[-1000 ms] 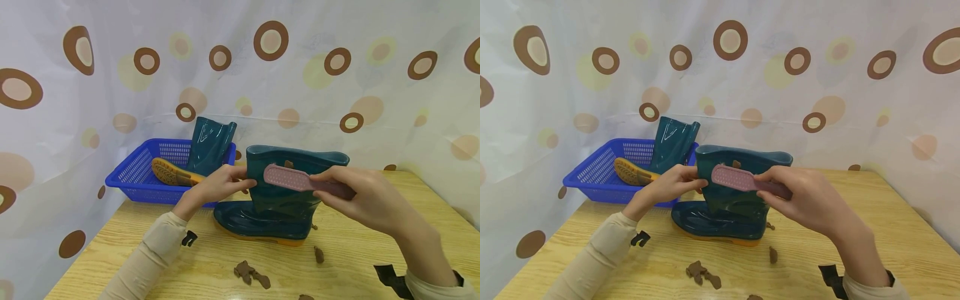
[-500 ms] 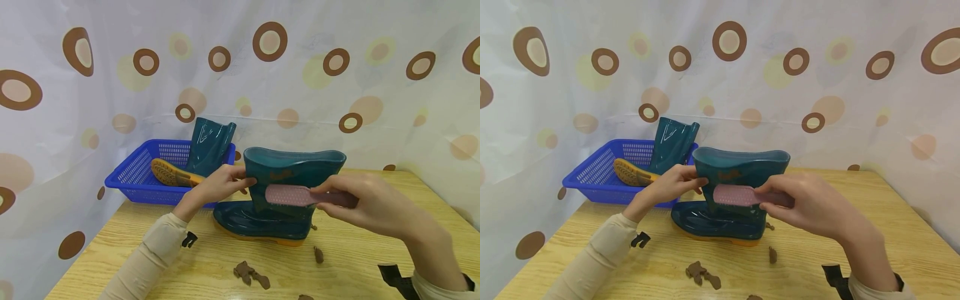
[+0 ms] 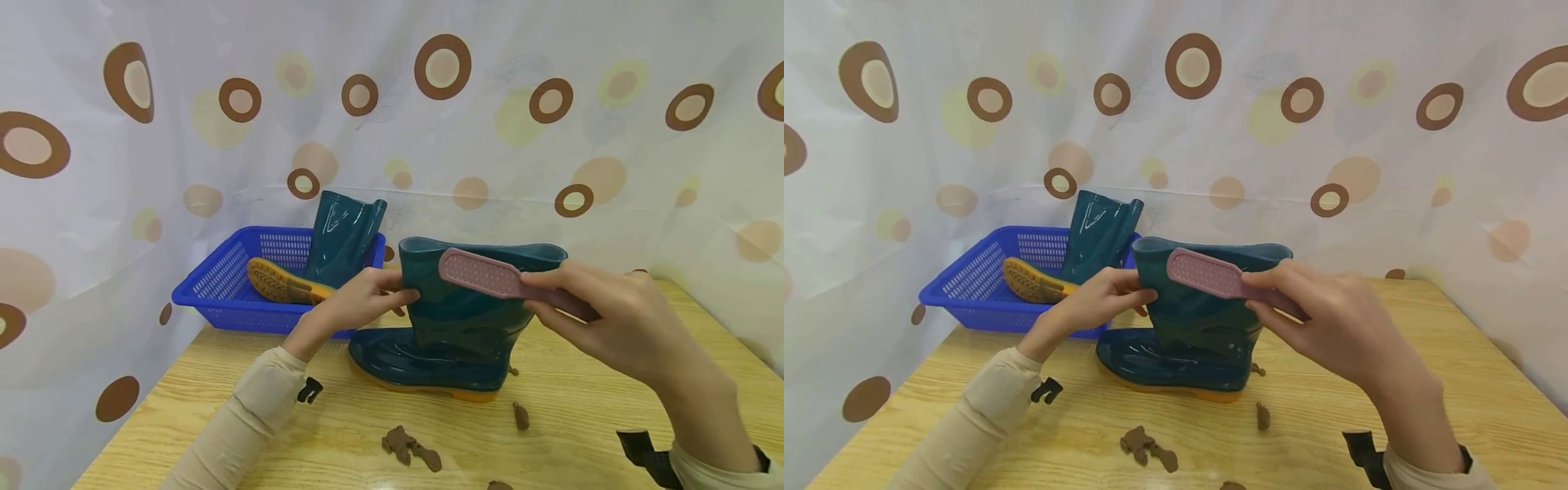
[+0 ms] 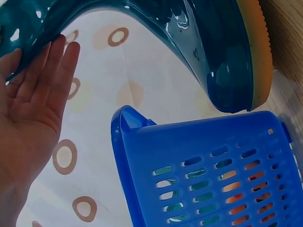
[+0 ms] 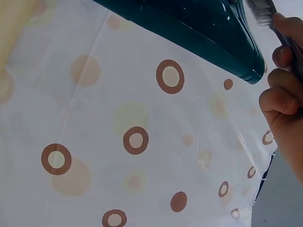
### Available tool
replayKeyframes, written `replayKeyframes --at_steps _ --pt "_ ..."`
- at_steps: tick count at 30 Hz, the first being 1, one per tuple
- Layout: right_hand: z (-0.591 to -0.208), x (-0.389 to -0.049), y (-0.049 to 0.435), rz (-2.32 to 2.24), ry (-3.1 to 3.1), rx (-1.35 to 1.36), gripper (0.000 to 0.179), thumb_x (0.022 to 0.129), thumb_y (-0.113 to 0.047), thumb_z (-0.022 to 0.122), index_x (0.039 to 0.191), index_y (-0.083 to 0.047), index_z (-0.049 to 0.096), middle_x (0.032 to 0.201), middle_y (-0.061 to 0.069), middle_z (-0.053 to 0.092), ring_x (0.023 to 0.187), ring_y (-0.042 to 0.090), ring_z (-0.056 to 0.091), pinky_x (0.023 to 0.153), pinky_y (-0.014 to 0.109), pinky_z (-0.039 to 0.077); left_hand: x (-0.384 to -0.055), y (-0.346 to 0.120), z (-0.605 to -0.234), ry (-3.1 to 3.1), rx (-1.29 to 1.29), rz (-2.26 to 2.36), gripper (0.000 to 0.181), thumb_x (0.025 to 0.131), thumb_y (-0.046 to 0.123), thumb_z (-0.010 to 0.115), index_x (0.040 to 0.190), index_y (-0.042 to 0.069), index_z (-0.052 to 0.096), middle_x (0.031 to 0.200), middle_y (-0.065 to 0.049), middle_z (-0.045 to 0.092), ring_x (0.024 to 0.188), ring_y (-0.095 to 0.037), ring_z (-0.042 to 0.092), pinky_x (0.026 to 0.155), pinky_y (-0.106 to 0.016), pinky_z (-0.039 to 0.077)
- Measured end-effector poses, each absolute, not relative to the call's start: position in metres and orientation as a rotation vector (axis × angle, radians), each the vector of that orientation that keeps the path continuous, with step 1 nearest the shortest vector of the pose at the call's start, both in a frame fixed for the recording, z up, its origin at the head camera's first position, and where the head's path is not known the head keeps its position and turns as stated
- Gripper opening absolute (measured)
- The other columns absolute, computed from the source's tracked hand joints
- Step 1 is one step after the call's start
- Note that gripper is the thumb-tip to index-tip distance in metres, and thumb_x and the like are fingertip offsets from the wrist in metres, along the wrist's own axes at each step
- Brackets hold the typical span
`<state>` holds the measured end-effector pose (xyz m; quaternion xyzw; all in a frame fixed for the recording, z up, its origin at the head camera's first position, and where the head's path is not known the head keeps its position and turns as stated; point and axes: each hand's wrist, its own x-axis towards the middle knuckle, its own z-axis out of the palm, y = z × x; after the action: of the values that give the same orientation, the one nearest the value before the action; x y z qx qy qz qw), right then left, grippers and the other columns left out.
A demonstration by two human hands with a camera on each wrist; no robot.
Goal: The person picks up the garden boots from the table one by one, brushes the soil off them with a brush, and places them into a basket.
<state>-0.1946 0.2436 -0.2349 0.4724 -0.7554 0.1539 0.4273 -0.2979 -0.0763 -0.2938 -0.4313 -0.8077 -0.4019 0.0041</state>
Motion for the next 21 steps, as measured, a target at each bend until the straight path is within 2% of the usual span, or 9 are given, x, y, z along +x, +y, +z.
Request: replayKeyframes --at_steps 6,9,10,13,19,21 --pt "-0.238 -0.197 0.245 0.303 -1.951 1.094 0.048 0.101 -0.052 0.045 0.102 -0.015 0.075 0.076 -0.012 0.062 0.056 -0.007 0.043 0.047 0.009 0.036 -0.299 -0.08 -0.295 -2.543 -1.375 -1.203 0.028 0.103 0.026 0.054 0.124 0.01 0.063 0.104 -0.007 0.073 0.086 -0.019 0.072 0.082 -0.031 0.059" --pt "-0.239 -0.197 0.249 0.308 -2.068 1.059 0.021 0.095 -0.035 0.067 0.105 -0.018 0.074 0.08 -0.014 0.063 0.058 -0.007 0.041 0.05 0.009 0.034 -0.3 -0.08 -0.296 -2.538 -1.387 -1.186 0.03 0.103 0.03 0.053 0.123 0.01 0.063 0.103 -0.007 0.073 0.087 -0.02 0.072 0.081 -0.028 0.059" --pt "-0.239 -0.197 0.25 0.315 -2.107 1.045 0.018 0.091 -0.027 0.073 0.106 -0.018 0.074 0.082 -0.014 0.064 0.058 -0.007 0.041 0.051 0.009 0.034 -0.3 -0.08 -0.296 -2.535 -1.391 -1.182 0.031 0.103 0.031 0.053 0.123 0.01 0.063 0.103 -0.007 0.073 0.087 -0.019 0.072 0.081 -0.027 0.059" --pt "-0.239 -0.195 0.251 0.341 -2.204 1.015 0.036 0.074 -0.003 0.082 0.106 -0.018 0.073 0.084 -0.013 0.066 0.06 -0.007 0.043 0.053 0.008 0.037 -0.301 -0.08 -0.296 -2.525 -1.405 -1.187 0.034 0.103 0.032 0.053 0.126 0.009 0.062 0.105 -0.008 0.073 0.088 -0.024 0.072 0.081 -0.027 0.059" --pt "-0.239 -0.194 0.252 0.428 -2.291 1.047 0.031 0.079 -0.002 0.079 0.106 -0.016 0.072 0.093 -0.009 0.072 0.072 -0.008 0.06 0.062 0.006 0.048 -0.301 -0.079 -0.297 -2.529 -1.401 -1.177 0.031 0.103 0.028 0.054 0.126 0.009 0.062 0.104 -0.009 0.073 0.084 -0.014 0.072 0.081 -0.028 0.059" --pt "-0.239 -0.193 0.253 0.459 -2.309 1.061 0.031 0.08 -0.002 0.079 0.106 -0.017 0.072 0.095 -0.009 0.072 0.076 -0.007 0.063 0.064 0.006 0.05 -0.302 -0.078 -0.297 -2.532 -1.4 -1.175 0.029 0.103 0.026 0.054 0.125 0.008 0.062 0.104 -0.009 0.074 0.084 -0.014 0.073 0.081 -0.027 0.059"
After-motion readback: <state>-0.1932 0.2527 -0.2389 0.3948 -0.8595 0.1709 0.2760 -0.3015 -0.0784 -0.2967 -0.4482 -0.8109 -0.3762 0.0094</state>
